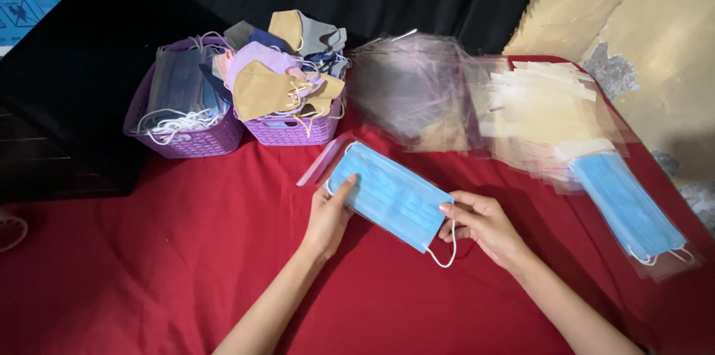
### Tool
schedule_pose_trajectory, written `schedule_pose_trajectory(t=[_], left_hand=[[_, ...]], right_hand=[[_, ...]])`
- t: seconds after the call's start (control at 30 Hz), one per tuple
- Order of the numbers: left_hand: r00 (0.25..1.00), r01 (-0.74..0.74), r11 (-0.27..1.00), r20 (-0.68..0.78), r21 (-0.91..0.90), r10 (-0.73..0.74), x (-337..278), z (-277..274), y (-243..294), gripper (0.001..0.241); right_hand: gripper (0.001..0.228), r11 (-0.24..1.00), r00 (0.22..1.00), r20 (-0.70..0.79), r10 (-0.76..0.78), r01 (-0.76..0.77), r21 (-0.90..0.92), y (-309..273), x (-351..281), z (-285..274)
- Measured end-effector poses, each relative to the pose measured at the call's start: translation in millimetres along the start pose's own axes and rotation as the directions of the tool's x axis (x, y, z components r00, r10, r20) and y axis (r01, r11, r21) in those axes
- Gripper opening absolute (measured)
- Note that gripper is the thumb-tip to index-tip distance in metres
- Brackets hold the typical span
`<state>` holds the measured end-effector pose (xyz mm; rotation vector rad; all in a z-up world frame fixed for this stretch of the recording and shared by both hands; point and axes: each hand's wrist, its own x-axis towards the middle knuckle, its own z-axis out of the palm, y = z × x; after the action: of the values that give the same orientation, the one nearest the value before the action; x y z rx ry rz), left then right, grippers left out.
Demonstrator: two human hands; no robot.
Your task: The person is individually packing blue surgical masks into clear plastic sleeves on a red surface.
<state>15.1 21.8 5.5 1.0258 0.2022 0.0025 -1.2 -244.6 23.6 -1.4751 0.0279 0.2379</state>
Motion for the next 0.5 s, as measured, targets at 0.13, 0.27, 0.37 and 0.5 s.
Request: schedule_pose_trajectory(t=[0.13,0.27,0.37,0.5], left_hand=[[1.000,0.006,0.999,0.017,0.031,-0.006,-14.7,15.1,1.6,0.022],[0.995,0.021,0.996,0.091,0.083,-0.029,-24.4,22.8,5.5,0.033],[0.992,0.014,0.993,0.123,0.119,-0.029,-23.1,22.0,4.5,0.039],[0.986,-0.012,0.982,0.168,0.186,-0.020,-20.6,19.7,-4.7,0.046]], right_hand=[[0.028,1.000,1.000,0.010,0.007,-0.007,-0.008,8.4,4.1,-1.8],[0.027,1.000,1.000,-0.012,-0.007,0.007,-0.014,11.2,6.4,-3.6],[0.025,1.000,1.000,-0.027,-0.016,0.016,-0.003,9.1,5.3,-3.7],[0.025,1.000,0.999,-0.033,-0.011,0.012,0.011,9.8,4.9,-4.0]])
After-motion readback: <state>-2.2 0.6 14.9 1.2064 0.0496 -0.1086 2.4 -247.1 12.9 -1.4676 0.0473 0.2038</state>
